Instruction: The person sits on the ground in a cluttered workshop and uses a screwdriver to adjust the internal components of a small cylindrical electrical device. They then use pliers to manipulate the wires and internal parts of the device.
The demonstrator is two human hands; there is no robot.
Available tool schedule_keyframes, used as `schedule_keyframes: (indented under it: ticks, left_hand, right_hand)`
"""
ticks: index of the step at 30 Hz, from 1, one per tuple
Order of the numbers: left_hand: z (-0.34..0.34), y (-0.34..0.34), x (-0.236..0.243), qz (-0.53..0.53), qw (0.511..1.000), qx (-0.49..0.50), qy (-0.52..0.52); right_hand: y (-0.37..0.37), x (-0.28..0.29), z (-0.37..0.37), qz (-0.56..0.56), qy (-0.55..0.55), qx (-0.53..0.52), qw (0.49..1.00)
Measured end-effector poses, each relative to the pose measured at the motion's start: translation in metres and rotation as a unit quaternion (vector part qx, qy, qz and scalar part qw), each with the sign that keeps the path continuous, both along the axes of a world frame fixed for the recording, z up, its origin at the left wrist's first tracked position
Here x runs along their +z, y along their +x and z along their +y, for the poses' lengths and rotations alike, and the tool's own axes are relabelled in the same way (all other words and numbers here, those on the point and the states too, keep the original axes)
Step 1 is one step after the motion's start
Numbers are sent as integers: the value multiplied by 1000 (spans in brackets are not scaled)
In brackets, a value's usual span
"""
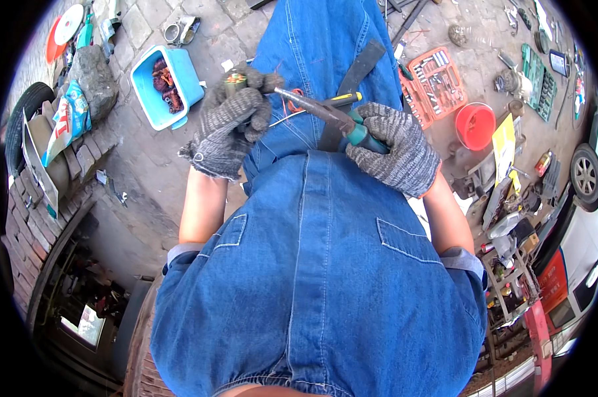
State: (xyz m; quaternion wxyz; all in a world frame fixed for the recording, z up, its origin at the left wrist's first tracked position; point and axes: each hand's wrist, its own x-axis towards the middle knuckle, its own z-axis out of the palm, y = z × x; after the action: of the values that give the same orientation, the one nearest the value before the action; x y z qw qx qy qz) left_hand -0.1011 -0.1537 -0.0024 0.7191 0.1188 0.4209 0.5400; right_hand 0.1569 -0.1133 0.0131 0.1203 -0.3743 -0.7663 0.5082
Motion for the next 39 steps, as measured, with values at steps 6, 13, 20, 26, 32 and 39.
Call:
schedule_keyframes:
  ticks: [6, 13, 20, 26, 32, 39]
  left_hand:
    - [8, 19, -5, -91, 996, 7, -6]
    - [18, 24, -10, -103, 994, 20, 5]
    - [19, 34, -17, -47, 995, 83, -4]
    - [13, 42, -17, 114, 982, 129, -74]
    - [10, 31, -27, 25, 987, 140, -76]
    - [16, 14, -16, 253, 956, 139, -44]
  right_hand:
    - [-1, 4, 7, 35, -187, 26, 981]
    - [6, -11, 2, 117, -422, -29, 899]
    - [16, -29, -6, 184, -551, -69, 811]
    - [17, -28, -8, 147, -536, -83, 827]
    - [18, -19, 14, 83, -553, -58, 827]
    - [38, -33, 19, 99, -557, -104, 818]
